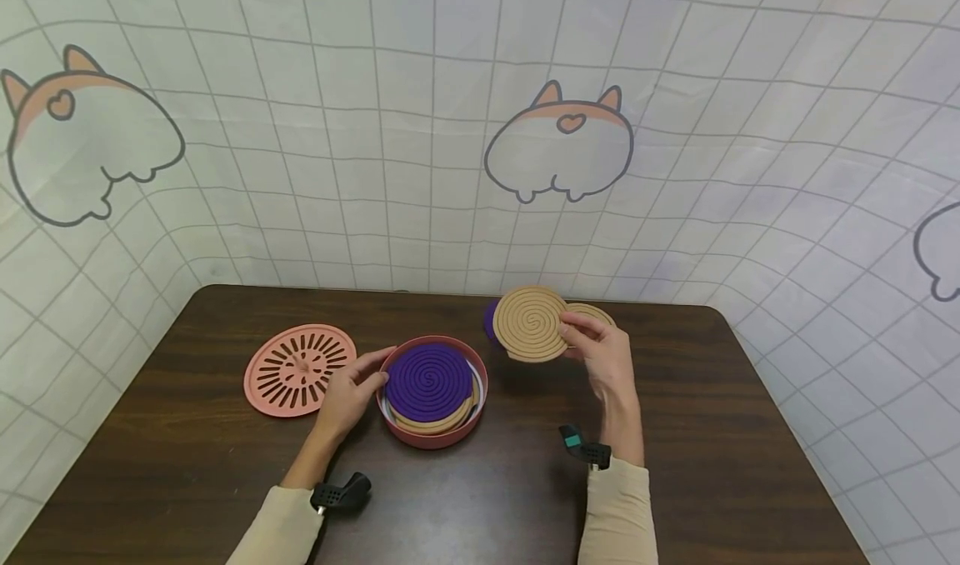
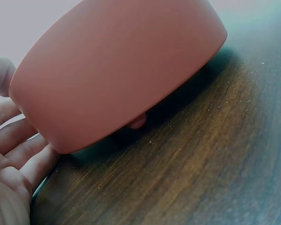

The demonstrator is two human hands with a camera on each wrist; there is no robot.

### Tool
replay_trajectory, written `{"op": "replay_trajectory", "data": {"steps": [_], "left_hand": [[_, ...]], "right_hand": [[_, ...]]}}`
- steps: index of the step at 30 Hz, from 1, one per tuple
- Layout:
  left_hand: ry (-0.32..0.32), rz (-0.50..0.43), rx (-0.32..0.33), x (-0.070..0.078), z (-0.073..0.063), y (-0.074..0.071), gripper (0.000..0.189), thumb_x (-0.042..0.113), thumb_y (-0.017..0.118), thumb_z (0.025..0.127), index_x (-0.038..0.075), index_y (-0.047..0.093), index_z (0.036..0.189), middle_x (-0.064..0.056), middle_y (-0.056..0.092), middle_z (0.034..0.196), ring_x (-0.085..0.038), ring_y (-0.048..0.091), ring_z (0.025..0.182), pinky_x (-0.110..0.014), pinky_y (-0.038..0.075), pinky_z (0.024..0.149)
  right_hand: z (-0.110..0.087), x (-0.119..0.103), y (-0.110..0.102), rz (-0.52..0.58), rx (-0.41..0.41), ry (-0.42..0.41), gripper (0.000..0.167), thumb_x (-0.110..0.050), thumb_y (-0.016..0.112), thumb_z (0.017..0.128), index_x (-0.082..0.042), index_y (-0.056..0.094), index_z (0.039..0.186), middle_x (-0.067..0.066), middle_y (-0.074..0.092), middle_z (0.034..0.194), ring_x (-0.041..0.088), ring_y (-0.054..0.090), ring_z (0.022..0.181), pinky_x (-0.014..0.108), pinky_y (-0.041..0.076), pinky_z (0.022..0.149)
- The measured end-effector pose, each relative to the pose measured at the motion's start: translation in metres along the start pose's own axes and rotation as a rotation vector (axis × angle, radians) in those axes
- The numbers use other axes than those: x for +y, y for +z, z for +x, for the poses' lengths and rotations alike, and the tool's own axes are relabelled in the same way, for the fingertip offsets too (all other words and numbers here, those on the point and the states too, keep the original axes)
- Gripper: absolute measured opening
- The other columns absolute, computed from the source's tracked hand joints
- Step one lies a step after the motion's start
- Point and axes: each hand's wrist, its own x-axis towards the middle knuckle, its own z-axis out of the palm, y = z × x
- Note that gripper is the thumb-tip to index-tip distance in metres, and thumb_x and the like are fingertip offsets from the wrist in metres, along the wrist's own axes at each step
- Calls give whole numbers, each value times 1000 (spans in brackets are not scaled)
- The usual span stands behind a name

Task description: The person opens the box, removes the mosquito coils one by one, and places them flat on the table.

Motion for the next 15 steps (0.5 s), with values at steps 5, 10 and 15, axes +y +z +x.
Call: {"op": "replay_trajectory", "data": {"steps": [5,10,15], "left_hand": [[-4,0,-5,0,0,0,39,1,62,92,2,66,130,-19,71,123,-33,70,110,-15,51,84],[1,-3,-9,-1,-1,0,39,0,62,92,1,66,130,-20,70,124,-34,70,110,-15,51,85],[0,0,-7,-1,0,0,39,1,61,92,2,66,130,-20,70,124,-33,70,110,-16,51,84]], "right_hand": [[1,1,-5,57,42,-11,18,-3,74,87,-5,77,104,-3,74,93,7,72,75,23,59,65],[1,2,-9,94,79,-40,23,0,73,87,2,74,110,-1,72,99,9,72,76,24,59,65],[2,2,-14,145,139,-47,19,3,73,86,-1,76,105,1,75,92,11,73,71,24,58,61]]}}
